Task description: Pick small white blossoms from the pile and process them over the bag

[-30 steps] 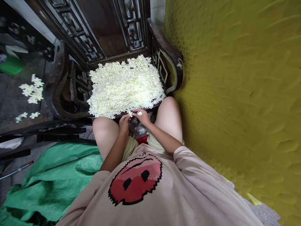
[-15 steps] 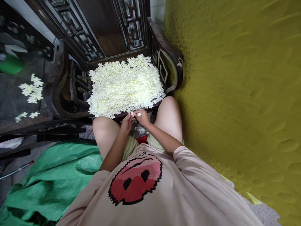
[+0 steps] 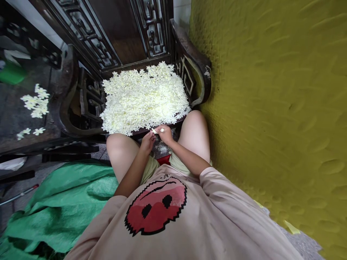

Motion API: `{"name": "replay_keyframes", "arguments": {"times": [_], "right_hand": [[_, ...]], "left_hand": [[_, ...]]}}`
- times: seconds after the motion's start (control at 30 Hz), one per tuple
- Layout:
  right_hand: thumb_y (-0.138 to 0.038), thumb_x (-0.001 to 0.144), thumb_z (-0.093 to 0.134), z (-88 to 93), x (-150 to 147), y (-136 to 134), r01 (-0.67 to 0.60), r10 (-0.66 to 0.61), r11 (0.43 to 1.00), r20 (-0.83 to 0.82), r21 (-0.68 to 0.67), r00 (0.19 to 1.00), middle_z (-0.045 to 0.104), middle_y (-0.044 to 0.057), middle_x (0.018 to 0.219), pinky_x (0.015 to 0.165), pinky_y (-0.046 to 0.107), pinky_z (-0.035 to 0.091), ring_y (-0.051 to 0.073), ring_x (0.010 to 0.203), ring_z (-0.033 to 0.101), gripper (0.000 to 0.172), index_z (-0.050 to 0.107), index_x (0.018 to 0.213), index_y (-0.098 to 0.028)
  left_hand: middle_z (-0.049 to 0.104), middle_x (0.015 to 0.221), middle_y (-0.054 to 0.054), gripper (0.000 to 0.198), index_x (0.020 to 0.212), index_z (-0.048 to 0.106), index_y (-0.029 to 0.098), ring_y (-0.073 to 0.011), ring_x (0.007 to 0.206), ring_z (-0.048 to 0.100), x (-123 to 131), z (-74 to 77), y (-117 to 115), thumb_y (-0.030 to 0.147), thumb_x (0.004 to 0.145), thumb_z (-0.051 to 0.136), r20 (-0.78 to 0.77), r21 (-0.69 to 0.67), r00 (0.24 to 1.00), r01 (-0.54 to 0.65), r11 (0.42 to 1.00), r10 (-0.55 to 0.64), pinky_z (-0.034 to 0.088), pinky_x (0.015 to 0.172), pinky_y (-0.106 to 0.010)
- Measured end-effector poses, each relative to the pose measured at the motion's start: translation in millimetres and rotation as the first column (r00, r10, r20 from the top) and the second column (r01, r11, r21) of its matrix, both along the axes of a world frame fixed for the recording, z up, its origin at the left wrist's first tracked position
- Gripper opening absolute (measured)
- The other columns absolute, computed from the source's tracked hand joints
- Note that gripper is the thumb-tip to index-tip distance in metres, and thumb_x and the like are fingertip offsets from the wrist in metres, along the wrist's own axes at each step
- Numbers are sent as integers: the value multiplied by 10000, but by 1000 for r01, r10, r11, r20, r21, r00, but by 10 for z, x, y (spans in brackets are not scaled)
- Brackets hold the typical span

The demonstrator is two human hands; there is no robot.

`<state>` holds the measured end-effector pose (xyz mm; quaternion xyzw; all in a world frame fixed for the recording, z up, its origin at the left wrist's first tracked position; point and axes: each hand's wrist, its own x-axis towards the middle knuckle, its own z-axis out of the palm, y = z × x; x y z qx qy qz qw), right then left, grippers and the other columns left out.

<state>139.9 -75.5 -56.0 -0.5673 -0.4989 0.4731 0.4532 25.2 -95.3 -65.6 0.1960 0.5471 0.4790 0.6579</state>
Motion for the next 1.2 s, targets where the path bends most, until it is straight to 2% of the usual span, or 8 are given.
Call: {"name": "replay_keyframes", "arguments": {"times": [0.17,0.3,0.4,0.6,0.77,0.97,1.2], "right_hand": [[-439,682,659,-15,-14,20,14,-19,997,-62,-70,998,650,54,719,808,326,442,199,772,585,264,665,629,-181],[-478,663,678,13,-67,3,-48,39,996,-102,-78,994,692,61,788,823,338,450,209,807,609,292,688,664,-186],[-498,641,694,26,-81,-4,-90,80,992,-116,-85,990,703,60,805,811,339,458,213,822,613,314,703,698,-189],[-479,623,711,-1,-40,16,-33,22,996,-136,-77,990,690,65,778,759,321,463,202,790,616,309,696,681,-175],[-509,584,723,-22,-40,24,-15,0,996,-167,-89,986,684,64,765,744,315,461,194,760,605,345,680,661,-176],[-550,571,706,-13,-51,9,-28,-3,985,-183,-168,983,662,53,743,518,253,389,164,647,546,399,674,701,-174],[-565,535,724,-4,-75,-24,-64,-13,956,-259,-286,966,615,12,661,429,219,310,80,484,415,438,654,705,-168]], "left_hand": [[520,586,21,425,669,537,169,-68,522,478,-6,0,4,542,602,728,-38,28,999,-16,999,17,376,510,-200],[529,573,28,389,736,600,162,-55,511,472,-38,-13,35,494,595,748,-90,24,992,-91,996,93,359,510,-187],[586,628,3,365,777,632,163,-64,546,509,-51,-29,34,466,610,746,-103,35,990,-95,995,98,380,539,-194],[634,725,-18,348,800,656,167,-86,646,572,-24,-7,2,448,615,745,-65,82,997,-32,996,37,420,621,-212],[593,652,2,331,743,643,164,-75,592,530,-26,13,18,432,594,766,-59,52,997,-47,998,50,398,588,-210],[490,553,29,350,638,560,166,-64,501,444,-51,16,42,454,621,757,13,-28,999,-41,999,41,371,540,-225],[490,565,18,286,622,535,175,-94,543,474,-75,52,14,371,697,730,181,-71,983,5,997,8,375,558,-255]]}}
